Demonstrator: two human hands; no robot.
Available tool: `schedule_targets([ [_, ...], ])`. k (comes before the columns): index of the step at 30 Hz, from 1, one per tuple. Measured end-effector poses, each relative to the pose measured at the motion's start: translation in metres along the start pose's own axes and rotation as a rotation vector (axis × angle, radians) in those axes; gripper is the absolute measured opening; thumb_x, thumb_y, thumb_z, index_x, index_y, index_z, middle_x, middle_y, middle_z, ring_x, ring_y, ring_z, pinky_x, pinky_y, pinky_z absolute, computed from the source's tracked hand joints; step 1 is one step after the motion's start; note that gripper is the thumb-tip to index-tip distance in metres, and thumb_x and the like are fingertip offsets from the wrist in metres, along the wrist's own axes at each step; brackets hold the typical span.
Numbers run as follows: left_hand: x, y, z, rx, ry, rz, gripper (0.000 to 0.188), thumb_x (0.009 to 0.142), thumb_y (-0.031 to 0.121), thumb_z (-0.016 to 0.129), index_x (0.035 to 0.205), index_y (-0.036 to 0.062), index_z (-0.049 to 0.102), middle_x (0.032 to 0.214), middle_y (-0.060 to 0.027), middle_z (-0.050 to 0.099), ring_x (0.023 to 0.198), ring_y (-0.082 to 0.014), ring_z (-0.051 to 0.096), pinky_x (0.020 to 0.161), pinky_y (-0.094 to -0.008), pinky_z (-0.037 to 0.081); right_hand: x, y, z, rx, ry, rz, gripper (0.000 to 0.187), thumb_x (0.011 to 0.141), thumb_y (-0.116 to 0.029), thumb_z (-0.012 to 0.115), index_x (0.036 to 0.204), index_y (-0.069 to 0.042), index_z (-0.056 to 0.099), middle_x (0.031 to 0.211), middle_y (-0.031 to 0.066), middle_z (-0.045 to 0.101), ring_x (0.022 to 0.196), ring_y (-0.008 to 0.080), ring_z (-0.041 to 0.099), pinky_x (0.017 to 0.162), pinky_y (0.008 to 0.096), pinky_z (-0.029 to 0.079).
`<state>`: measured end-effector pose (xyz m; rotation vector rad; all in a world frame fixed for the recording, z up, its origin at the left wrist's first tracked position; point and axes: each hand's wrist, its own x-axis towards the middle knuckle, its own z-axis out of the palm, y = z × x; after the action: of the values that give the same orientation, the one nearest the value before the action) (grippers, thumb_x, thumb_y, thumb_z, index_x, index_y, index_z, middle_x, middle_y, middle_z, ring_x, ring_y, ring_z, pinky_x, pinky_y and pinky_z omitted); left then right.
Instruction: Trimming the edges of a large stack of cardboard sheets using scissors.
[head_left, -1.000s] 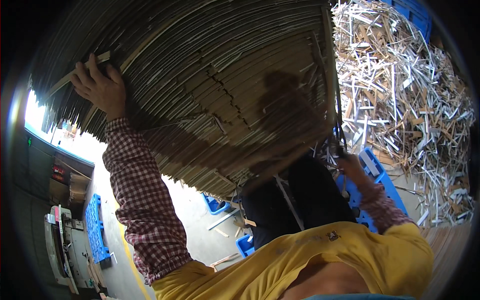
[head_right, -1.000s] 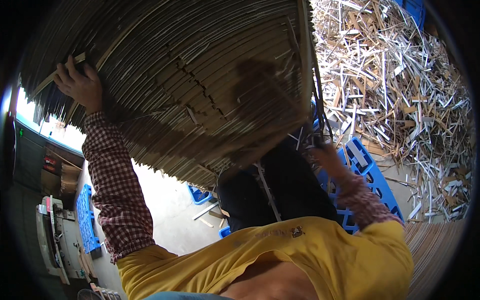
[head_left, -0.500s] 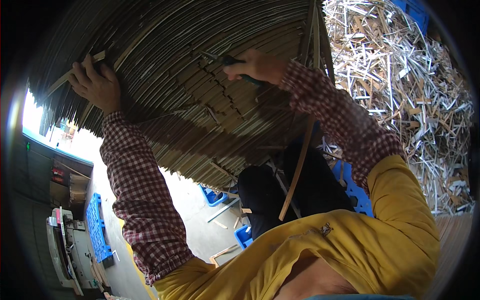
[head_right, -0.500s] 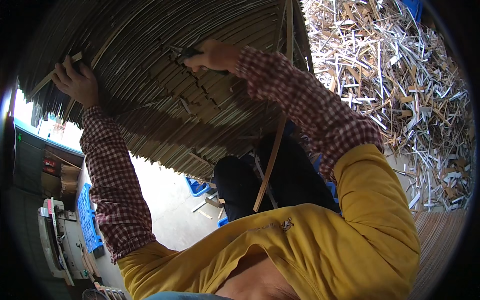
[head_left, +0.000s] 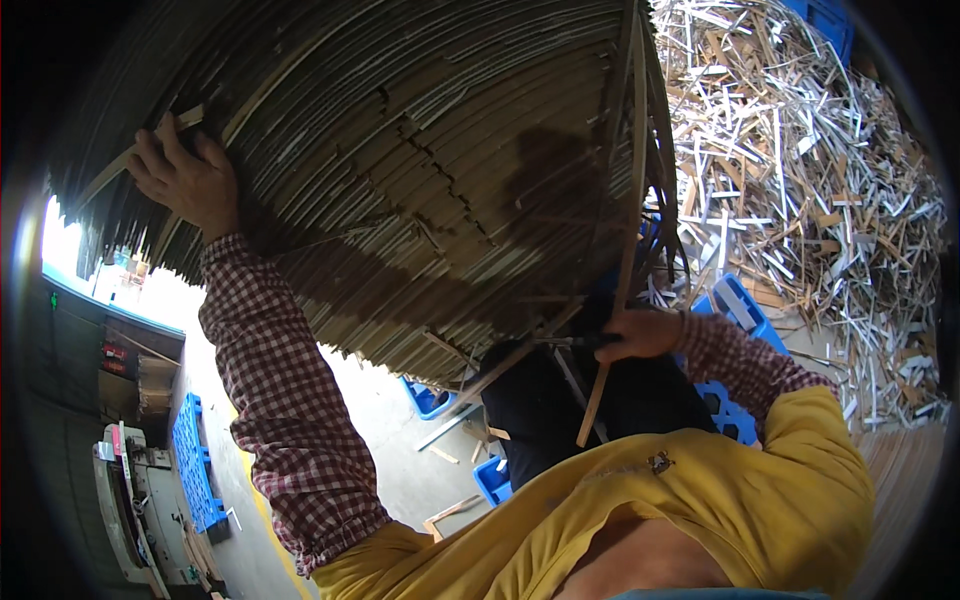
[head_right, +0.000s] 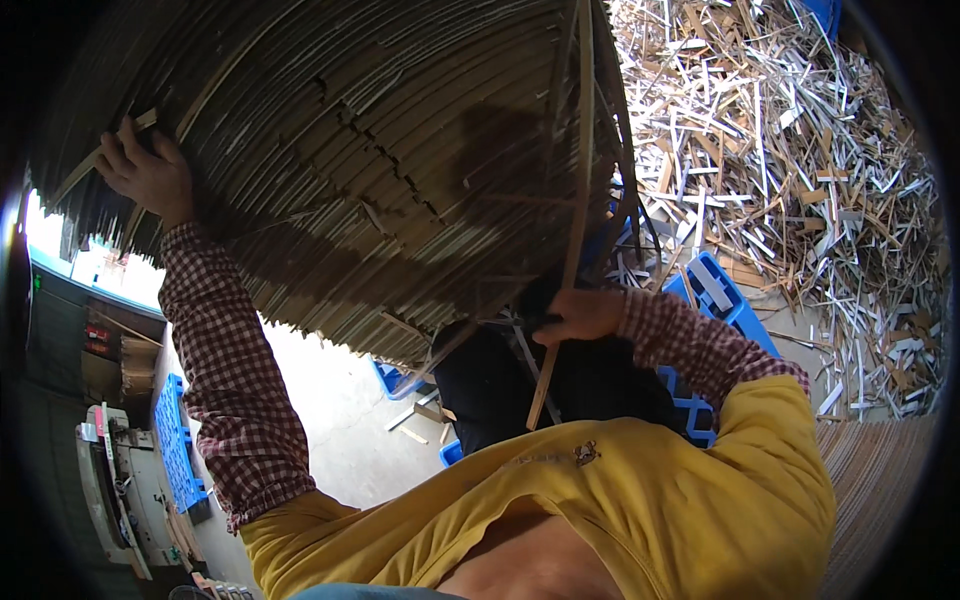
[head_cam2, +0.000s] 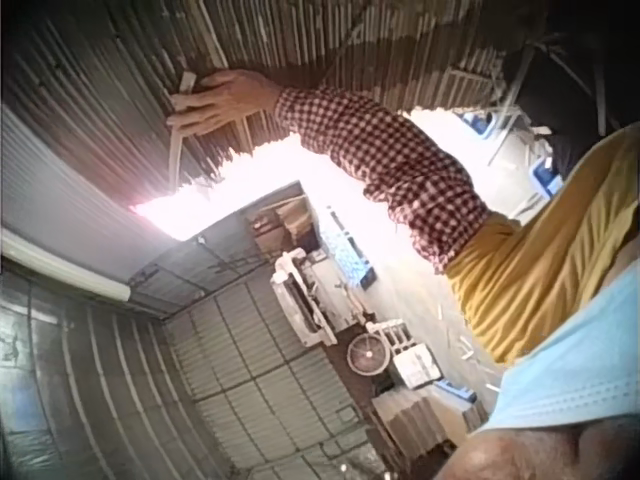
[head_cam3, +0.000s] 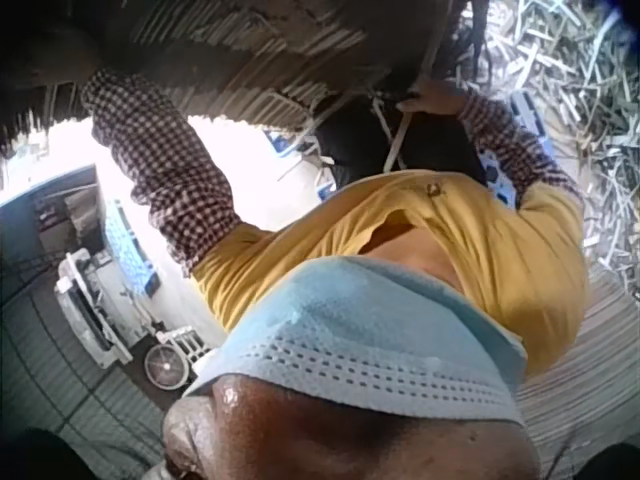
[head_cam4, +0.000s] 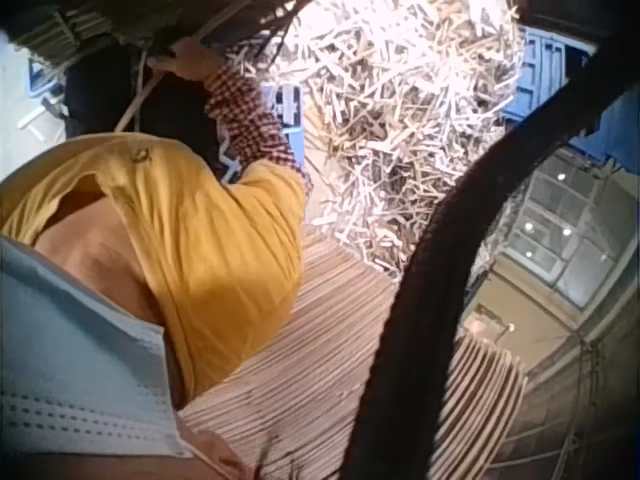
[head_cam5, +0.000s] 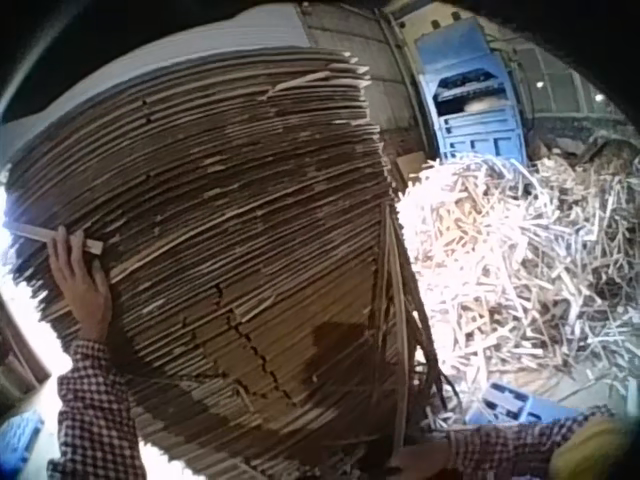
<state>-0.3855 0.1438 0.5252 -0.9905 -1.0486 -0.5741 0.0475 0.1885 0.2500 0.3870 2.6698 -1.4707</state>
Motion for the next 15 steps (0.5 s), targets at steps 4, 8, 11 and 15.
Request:
schedule_targets([
  [4, -0.005, -0.005, -0.001, -0.038, 0.024, 0.021, 0.04, 0.082, 0.031, 0.05, 0.12, 0.0184, 0.045, 0.128, -0.0117, 0.036, 0.12, -0.0379, 0.027, 0.096, -0.0534, 0.025, 0.027, -0.076, -0.074, 0.099, 0.231, -0.086, 0.04, 0.083, -0.038, 0.053, 0.099, -0.002, 0.06, 0.086, 0.0096, 0.064, 0.083, 0.0183, 0.059, 0.075, 0.0297, 0.045],
  [8, -0.003, 0.001, 0.006, -0.052, 0.027, 0.01, 0.04, 0.082, 0.032, 0.05, 0.12, 0.0193, 0.045, 0.13, -0.0113, 0.034, 0.121, -0.0373, 0.026, 0.096, -0.054, 0.025, 0.108, -0.084, -0.143, -0.044, 0.437, -0.131, 0.044, 0.083, -0.045, 0.051, 0.093, -0.004, 0.064, 0.083, 0.01, 0.062, 0.061, 0.0153, 0.055, 0.059, 0.0266, 0.045],
  [11, -0.006, -0.001, 0.004, -0.046, 0.02, 0.015, 0.041, 0.083, 0.032, 0.049, 0.121, 0.0197, 0.045, 0.131, -0.0112, 0.032, 0.121, -0.0372, 0.026, 0.096, -0.0542, 0.024, 0.126, -0.097, -0.155, 0.03, 0.473, -0.175, 0.048, 0.084, -0.047, 0.049, 0.088, -0.003, 0.065, 0.077, 0.0108, 0.06, 0.055, 0.0137, 0.052, 0.052, 0.0265, 0.044],
  [15, -0.004, -0.003, 0.003, -0.048, 0.022, 0.019, 0.04, 0.083, 0.032, 0.049, 0.121, 0.0197, 0.045, 0.132, -0.0112, 0.031, 0.122, -0.0375, 0.025, 0.096, -0.0548, 0.024, 0.134, -0.109, -0.15, 0.209, 0.461, -0.105, 0.051, 0.085, -0.047, 0.047, 0.081, 0.0, 0.065, 0.068, 0.0087, 0.057, 0.052, 0.0125, 0.05, 0.047, 0.027, 0.042],
])
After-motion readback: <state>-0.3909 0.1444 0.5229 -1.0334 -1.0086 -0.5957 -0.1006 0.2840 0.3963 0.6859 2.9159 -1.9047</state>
